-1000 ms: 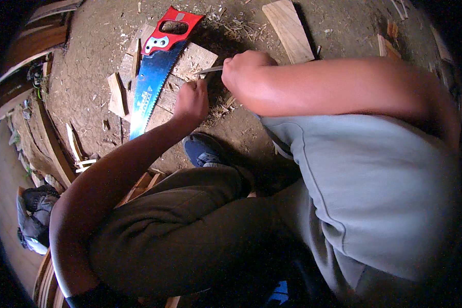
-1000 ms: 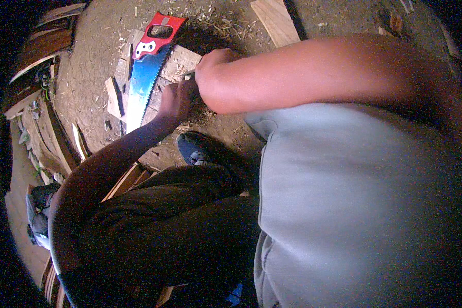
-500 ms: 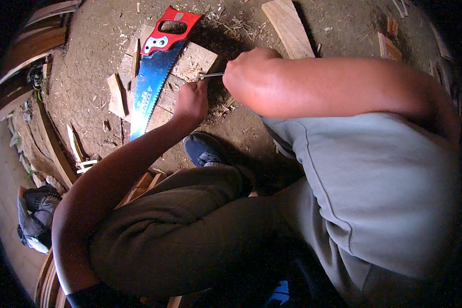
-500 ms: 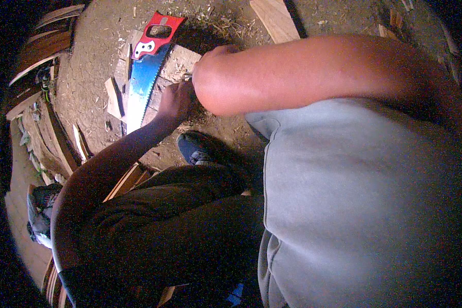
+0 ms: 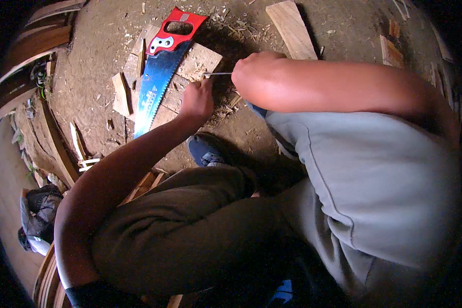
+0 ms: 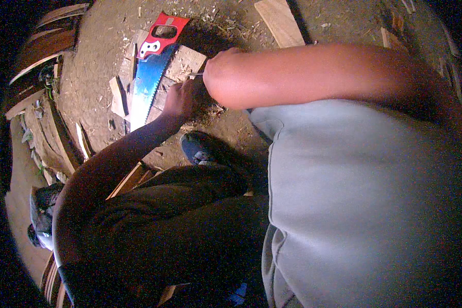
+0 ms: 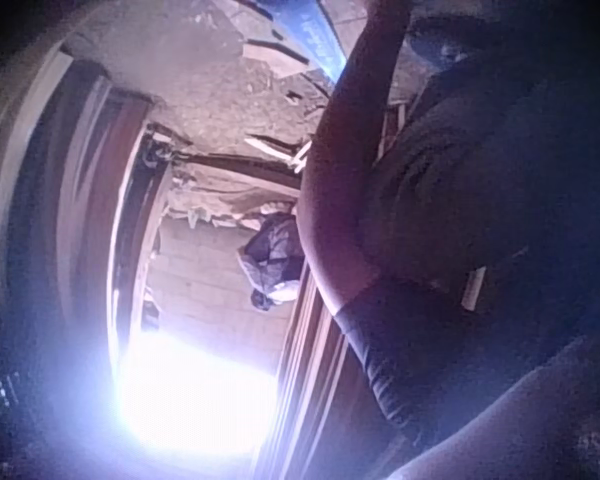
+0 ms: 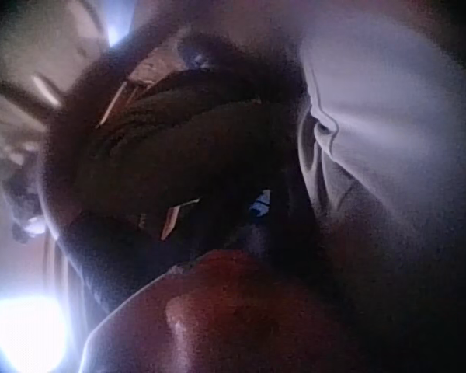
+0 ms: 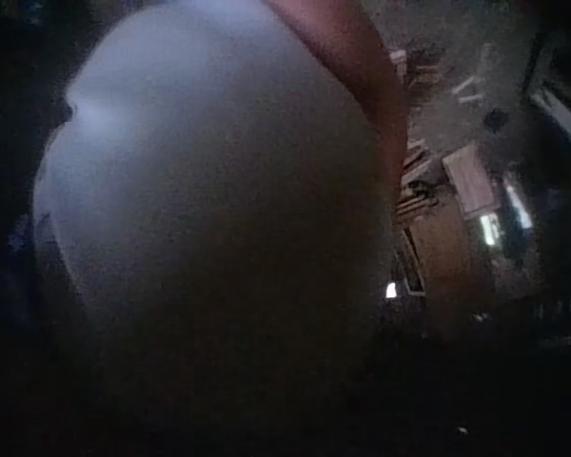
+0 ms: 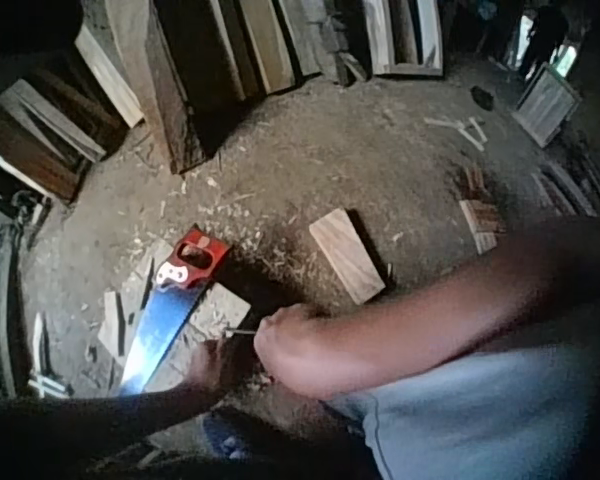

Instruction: The person sits on the floor and uses a knife to carve a small piece of wood, repeatedly shaving off thin layers. They occasionally pause to inspect the piece and adjust their grip before continuing to carve.

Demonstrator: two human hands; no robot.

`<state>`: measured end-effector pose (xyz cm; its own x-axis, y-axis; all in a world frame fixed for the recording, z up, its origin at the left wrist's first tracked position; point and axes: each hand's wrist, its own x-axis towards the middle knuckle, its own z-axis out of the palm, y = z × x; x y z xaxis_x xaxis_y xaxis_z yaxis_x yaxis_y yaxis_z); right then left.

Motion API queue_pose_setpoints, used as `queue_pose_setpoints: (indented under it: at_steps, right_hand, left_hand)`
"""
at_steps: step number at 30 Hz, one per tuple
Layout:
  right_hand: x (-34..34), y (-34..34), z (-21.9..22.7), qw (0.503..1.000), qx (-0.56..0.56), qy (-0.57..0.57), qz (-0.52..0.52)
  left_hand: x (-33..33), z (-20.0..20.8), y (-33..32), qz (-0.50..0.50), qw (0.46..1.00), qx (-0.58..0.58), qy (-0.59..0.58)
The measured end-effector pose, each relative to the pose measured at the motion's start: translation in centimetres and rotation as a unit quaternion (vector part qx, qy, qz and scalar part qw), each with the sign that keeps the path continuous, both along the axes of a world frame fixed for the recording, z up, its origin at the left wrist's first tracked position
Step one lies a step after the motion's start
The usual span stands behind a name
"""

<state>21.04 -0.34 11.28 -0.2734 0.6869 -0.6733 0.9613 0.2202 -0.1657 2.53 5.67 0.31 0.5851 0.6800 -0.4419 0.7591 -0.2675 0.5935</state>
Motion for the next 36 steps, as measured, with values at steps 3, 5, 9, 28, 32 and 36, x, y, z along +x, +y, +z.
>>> queue_pose_setpoints:
  at_steps: [3,5,9,28,32,36]
  right_hand:
    - [0.7,-0.4,1.2,1.000,-0.003,0.009,0.002]
    - [0.2,-0.5,1.9,1.000,-0.006,-0.010,0.018]
    - [-0.5,-0.4,2.6,0.998,-0.025,-0.064,0.002]
    - [2.9,1.1,-2.9,0.981,0.118,0.076,-0.134]
    - [5.1,2.0,-2.4,0.848,-0.079,0.347,-0.392]
    - [4.7,2.4,-3.2,0.740,-0.205,0.494,-0.408]
  left_hand:
    - [0.3,-1.6,0.4,-0.124,0.990,0.054,-0.048]
    - [0.0,-2.5,0.2,-0.008,0.990,-0.094,-0.101]
    - [0.0,-3.2,0.1,0.033,0.984,-0.107,-0.138]
    - [-0.7,2.7,0.3,0.049,0.957,-0.211,-0.193]
    - [-0.5,5.3,0.3,0.179,0.883,-0.383,-0.206]
    - [-0.5,6.7,0.9,0.097,0.891,-0.385,-0.222]
